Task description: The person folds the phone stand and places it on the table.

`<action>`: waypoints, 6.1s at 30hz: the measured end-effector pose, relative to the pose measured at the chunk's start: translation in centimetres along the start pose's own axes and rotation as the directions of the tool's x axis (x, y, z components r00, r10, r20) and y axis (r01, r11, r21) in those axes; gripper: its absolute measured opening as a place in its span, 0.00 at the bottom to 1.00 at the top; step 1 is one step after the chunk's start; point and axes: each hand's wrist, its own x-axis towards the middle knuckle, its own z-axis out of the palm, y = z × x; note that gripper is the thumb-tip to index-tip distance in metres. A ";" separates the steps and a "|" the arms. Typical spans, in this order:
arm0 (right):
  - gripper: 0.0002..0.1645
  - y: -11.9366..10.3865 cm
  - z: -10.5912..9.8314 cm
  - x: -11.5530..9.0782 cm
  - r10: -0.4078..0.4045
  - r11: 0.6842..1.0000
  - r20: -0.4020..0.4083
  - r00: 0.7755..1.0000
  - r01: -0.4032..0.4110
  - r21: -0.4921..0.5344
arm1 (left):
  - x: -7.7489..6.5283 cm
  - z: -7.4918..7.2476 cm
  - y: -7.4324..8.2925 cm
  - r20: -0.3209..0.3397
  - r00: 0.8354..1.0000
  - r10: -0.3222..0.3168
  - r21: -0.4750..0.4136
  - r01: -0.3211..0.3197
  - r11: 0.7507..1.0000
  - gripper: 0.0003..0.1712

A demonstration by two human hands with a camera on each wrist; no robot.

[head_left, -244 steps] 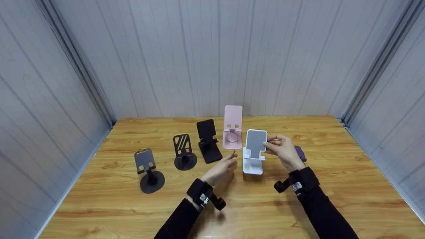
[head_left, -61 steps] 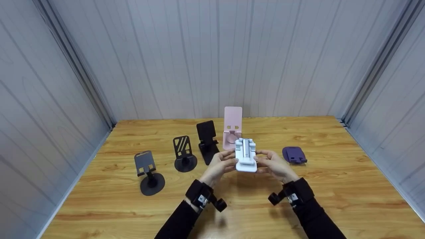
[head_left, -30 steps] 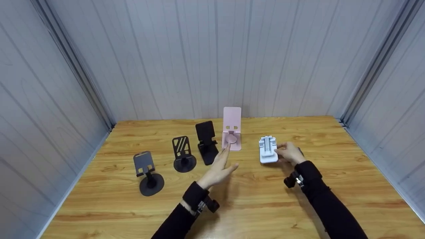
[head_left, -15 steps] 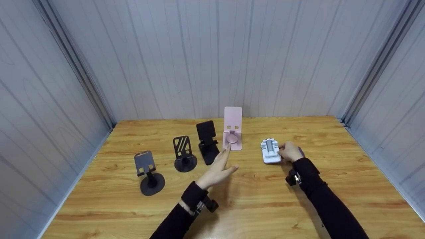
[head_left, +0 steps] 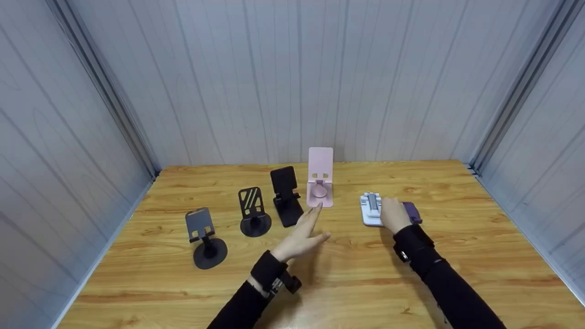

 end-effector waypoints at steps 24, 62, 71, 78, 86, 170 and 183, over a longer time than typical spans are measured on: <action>0.40 -5.8 -1.3 -4.9 -0.124 0.992 0.077 0.989 0.126 -0.017 | 2.9 0.0 0.4 -0.223 0.970 0.097 0.417 0.005 0.909 0.45; 0.41 -6.2 -2.9 -5.9 -0.127 0.992 0.159 0.979 0.122 0.045 | 14.4 -1.9 -2.0 -0.369 0.912 -0.177 0.041 0.207 0.978 0.47; 0.42 -6.1 -2.8 -5.8 -0.133 0.991 0.185 0.974 0.128 0.039 | 14.7 -2.9 -2.1 -0.337 0.892 -0.301 -0.149 0.265 0.953 0.46; 0.41 -6.0 -2.8 -5.8 -0.134 0.991 0.168 0.977 0.135 0.008 | 21.8 0.4 -13.6 -0.490 0.862 -0.131 -0.006 0.147 0.989 0.35; 0.41 -6.1 -2.7 -5.9 -0.133 0.991 0.133 0.982 0.129 0.035 | 19.1 -0.5 -10.8 -0.545 0.838 -0.022 0.052 0.060 0.997 0.13; 0.17 -3.3 -1.9 -3.8 0.004 0.262 0.201 0.980 -0.195 0.945 | 5.5 -0.8 4.0 -0.300 0.954 -0.028 -0.435 -0.111 0.894 0.20; 0.13 -3.4 -2.0 -3.5 0.152 0.586 -0.159 0.976 0.040 0.809 | 5.7 0.0 2.9 -0.081 0.988 -0.131 -0.632 0.050 0.773 0.18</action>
